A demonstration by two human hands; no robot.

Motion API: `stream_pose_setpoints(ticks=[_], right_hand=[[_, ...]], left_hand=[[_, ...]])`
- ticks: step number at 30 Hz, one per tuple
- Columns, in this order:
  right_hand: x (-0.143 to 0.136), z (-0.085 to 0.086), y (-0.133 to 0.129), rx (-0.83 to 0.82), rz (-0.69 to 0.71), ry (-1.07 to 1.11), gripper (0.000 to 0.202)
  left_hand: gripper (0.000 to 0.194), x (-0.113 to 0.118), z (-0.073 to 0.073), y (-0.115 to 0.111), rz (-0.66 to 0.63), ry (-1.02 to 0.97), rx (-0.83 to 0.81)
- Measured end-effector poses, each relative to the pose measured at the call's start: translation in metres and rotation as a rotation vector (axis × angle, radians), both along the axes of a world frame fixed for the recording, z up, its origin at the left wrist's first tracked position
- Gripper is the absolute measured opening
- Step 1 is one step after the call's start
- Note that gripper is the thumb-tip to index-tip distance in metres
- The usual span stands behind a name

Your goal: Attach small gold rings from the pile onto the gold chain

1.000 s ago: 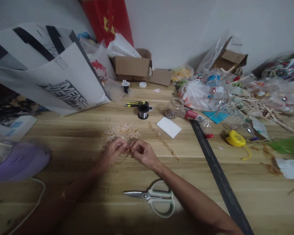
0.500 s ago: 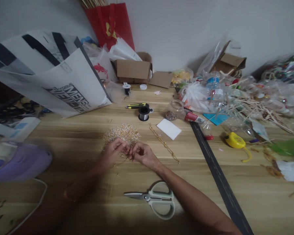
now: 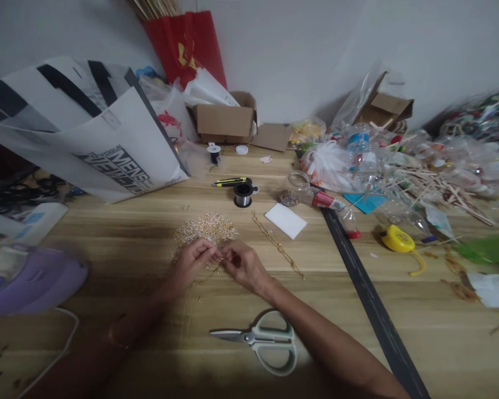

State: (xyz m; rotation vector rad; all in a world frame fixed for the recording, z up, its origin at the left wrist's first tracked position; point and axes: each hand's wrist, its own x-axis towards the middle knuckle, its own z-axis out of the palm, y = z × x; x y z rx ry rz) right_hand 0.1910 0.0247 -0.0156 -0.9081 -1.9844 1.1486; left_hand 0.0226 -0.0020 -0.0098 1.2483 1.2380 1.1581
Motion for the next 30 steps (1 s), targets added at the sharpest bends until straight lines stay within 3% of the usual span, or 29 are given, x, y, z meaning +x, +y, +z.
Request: stream_pose_setpoints(ticks=[6, 30], right_hand=[[0.0028, 0.0028, 0.0016, 0.178, 0.029, -0.063, 0.011], [0.0039, -0.0059, 0.0039, 0.019, 0.037, -0.066, 0.011]], left_hand=[[0.022, 0.0002, -0.0022, -0.0006, -0.004, 0.009, 0.029], [0.020, -0.0041, -0.0013, 0.0027, 0.049, -0.118, -0.132]])
